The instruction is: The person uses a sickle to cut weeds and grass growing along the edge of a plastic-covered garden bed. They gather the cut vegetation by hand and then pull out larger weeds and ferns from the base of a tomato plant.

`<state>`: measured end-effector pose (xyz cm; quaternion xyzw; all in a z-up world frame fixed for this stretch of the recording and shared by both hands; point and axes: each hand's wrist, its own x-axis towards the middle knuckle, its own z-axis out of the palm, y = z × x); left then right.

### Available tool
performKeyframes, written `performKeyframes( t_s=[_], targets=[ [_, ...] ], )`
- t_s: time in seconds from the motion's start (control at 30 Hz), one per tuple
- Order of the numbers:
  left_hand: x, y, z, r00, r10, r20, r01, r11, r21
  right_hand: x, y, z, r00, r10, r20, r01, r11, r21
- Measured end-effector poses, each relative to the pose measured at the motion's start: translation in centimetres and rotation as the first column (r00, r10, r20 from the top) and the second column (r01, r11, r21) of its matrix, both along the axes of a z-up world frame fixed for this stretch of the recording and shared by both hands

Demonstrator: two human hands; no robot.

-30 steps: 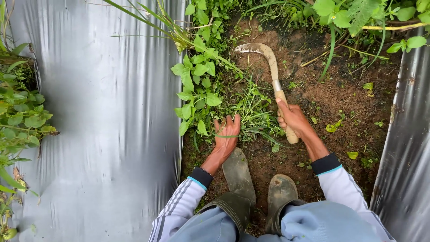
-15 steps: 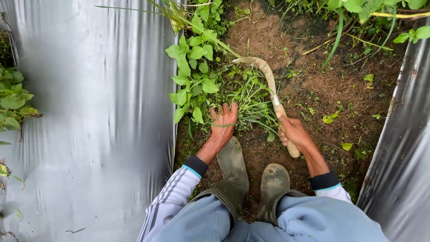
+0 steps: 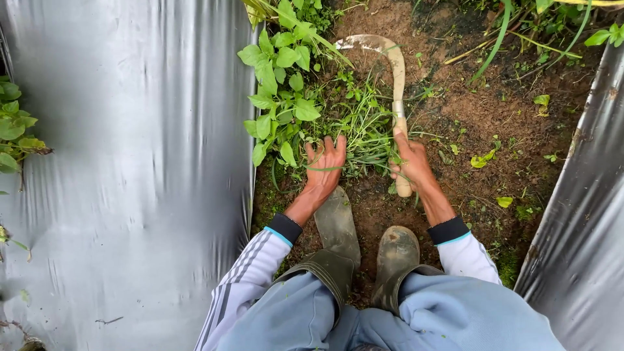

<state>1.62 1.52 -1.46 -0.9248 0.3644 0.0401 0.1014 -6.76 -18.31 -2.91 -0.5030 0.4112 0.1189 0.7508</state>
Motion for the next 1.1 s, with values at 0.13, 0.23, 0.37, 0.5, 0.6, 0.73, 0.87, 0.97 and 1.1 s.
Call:
performKeyframes(
  t_s=[0.13,0.23,0.37,0.5,0.6,0.73,0.87,0.97,1.1],
  targets=[
    [0.2,0.1,0.4,1.000,-0.010,0.000,0.010,0.999,-0.037,-2.1,0.2,0.0,0.995,0.098,-0.017,-0.098,0.995,-0.011],
    [-0.3,-0.1,1.1,1.000,0.008,-0.027,-0.008,1.000,-0.010,-4.7,1.1,0.8,0.977,0.187,-0.101,-0.177,0.979,0.102],
    [0.0,-0.1,0.8,0.999,-0.007,0.044,0.006,1.000,0.016,-1.0,1.0,-0.5,0.994,0.090,-0.059,-0.089,0.996,0.018],
    [0.1,0.1,0.8,1.000,-0.019,0.022,0.019,1.000,-0.011,-6.1,1.5,0.4,0.957,0.273,-0.097,-0.264,0.960,0.092],
    [-0.2,0.1,0.7,1.000,0.001,-0.001,-0.001,1.000,0.018,-9.5,1.4,-0.5,0.972,0.181,-0.149,-0.173,0.983,0.065],
    [-1.2,0.2,-5.0,0.999,0.014,-0.050,-0.011,0.999,0.049,-4.3,0.4,-0.7,0.992,0.052,-0.112,-0.046,0.997,0.055],
    [-0.2,0.1,0.7,0.999,-0.035,0.041,0.035,0.999,-0.016,-6.7,1.4,0.8,0.990,0.098,-0.099,-0.094,0.995,0.044],
    [-0.1,0.8,-1.8,0.999,-0.022,0.028,0.022,1.000,0.004,-9.9,1.6,0.1,0.979,0.142,-0.145,-0.130,0.988,0.088],
    [-0.5,0.5,-1.6,0.989,0.053,-0.137,-0.044,0.997,0.068,-8.0,0.8,-0.2,0.993,-0.022,-0.117,0.025,0.999,0.025]
  ],
)
